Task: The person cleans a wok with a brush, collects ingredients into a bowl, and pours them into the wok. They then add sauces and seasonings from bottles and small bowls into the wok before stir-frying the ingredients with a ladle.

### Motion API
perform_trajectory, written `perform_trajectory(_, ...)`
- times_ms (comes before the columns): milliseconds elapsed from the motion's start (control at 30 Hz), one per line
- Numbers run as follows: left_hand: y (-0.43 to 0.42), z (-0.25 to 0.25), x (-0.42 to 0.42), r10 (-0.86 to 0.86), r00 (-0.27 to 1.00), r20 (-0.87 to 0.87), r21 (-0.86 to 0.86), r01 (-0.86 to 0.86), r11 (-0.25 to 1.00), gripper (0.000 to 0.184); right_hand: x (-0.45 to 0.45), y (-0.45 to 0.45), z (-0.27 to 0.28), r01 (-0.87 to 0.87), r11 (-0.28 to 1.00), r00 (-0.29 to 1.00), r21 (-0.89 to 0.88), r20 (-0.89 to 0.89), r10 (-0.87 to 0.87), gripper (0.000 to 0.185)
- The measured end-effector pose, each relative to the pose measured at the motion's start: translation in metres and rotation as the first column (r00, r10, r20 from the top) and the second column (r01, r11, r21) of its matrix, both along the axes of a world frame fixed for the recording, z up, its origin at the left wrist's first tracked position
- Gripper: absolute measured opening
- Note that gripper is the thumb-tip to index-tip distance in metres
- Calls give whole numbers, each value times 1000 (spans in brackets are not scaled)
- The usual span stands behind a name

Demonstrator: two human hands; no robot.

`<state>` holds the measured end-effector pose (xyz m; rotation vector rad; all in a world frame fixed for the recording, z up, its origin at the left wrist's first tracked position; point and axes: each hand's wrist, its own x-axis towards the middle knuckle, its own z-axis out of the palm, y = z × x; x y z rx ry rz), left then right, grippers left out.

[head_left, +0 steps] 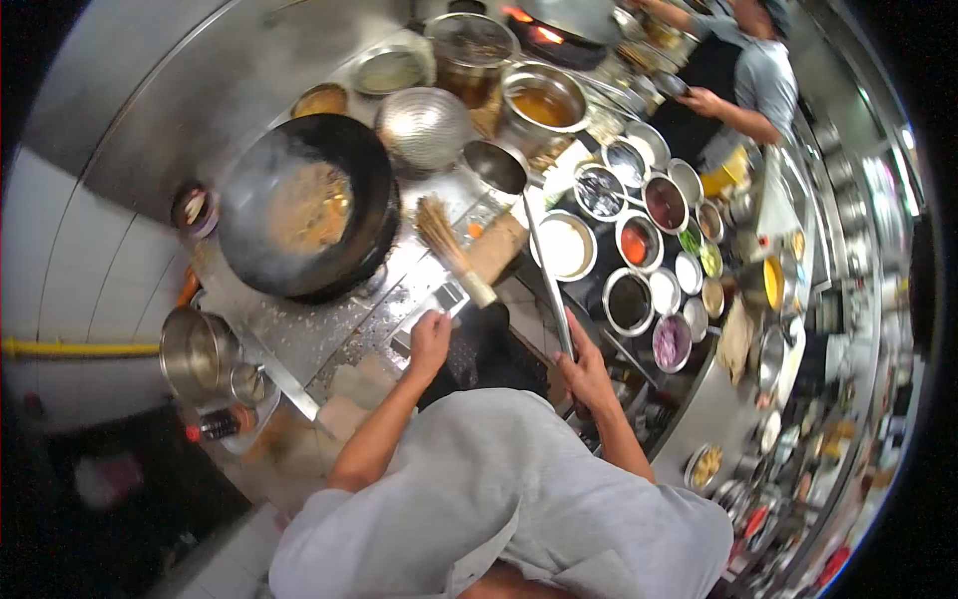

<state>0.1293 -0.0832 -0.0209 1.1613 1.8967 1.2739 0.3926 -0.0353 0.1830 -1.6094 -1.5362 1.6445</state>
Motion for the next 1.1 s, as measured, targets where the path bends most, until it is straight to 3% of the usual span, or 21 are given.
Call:
perform_trajectory(33, 10, 0, 11, -83, 996, -9, -37, 83, 996, 27, 11, -20, 0, 51, 999, 999, -17, -5, -51, 76)
perform_trajectory(100, 35, -3, 49, -71, 983, 171, 118, 51, 992, 24, 38, -49, -7, 123, 992, 989, -5, 83, -122, 78)
perform_trajectory(167, 60, -14, 71, -160, 939, 306, -63, 187, 980, 21, 60, -62, -25, 178, 984, 970, 6, 165, -177, 80)
perform_trajectory(233, 95, -21, 91, -256, 942, 219, -126, 287, 949, 21, 76, -67, -48, -24, 916, 918, 401, 371, -138, 80)
perform_trajectory(267, 113, -16, 104, -230, 892, 388, -185, 320, 929, 21, 72, -65, -36, 134, 983, 928, 123, 333, -168, 81)
perform_trajectory(300, 130, -13, 117, -180, 820, 544, -241, 358, 902, 21, 75, -65, -41, 144, 982, 926, 125, 333, -178, 81)
perform_trajectory(433, 178, -35, 160, -19, 771, 636, -280, 254, 926, 21, 86, -61, -54, 45, 986, 870, 163, 479, -119, 82)
perform_trajectory(533, 196, -49, 170, -5, 782, 624, -350, 286, 892, 18, 91, -61, -44, 66, 997, 853, 33, 517, -73, 83)
perform_trajectory(600, 198, -49, 174, 75, 763, 642, -379, 231, 896, 16, 107, -63, -46, -76, 965, 893, 250, 448, -46, 85)
perform_trajectory(633, 197, -48, 175, 69, 767, 638, -381, 236, 894, 16, 108, -63, -45, -67, 966, 895, 249, 444, -53, 85)
perform_trajectory(733, 194, -44, 173, 94, 712, 696, -364, 236, 901, 15, 95, -52, -29, -28, 999, 803, 28, 595, 6, 86)
perform_trajectory(767, 194, -42, 173, 98, 711, 697, -368, 236, 899, 15, 99, -55, -32, -27, 999, 804, 28, 595, 5, 86)
perform_trajectory(833, 197, -37, 173, 108, 707, 699, -369, 228, 901, 15, 106, -56, -31, -37, 991, 922, 128, 388, -16, 87)
perform_trajectory(867, 194, -36, 173, 120, 709, 695, -374, 214, 902, 14, 113, -55, -26, 8, 999, 942, 49, 334, -24, 88)
perform_trajectory(900, 195, -32, 173, 128, 710, 692, -373, 200, 906, 14, 111, -54, -27, 4, 999, 942, 51, 334, -21, 88)
perform_trajectory(967, 197, -27, 174, 127, 706, 697, -357, 188, 915, 13, 107, -53, -28, -50, 999, 835, 23, 549, 29, 87)
perform_trajectory(1033, 191, -31, 176, 137, 700, 701, -352, 172, 920, 13, 108, -55, -33, -80, 996, 824, 28, 565, 50, 86)
perform_trajectory(1100, 192, -33, 176, 175, 697, 696, -365, 134, 921, 14, 114, -53, -29, -1, 1000, 964, 10, 266, -1, 88)
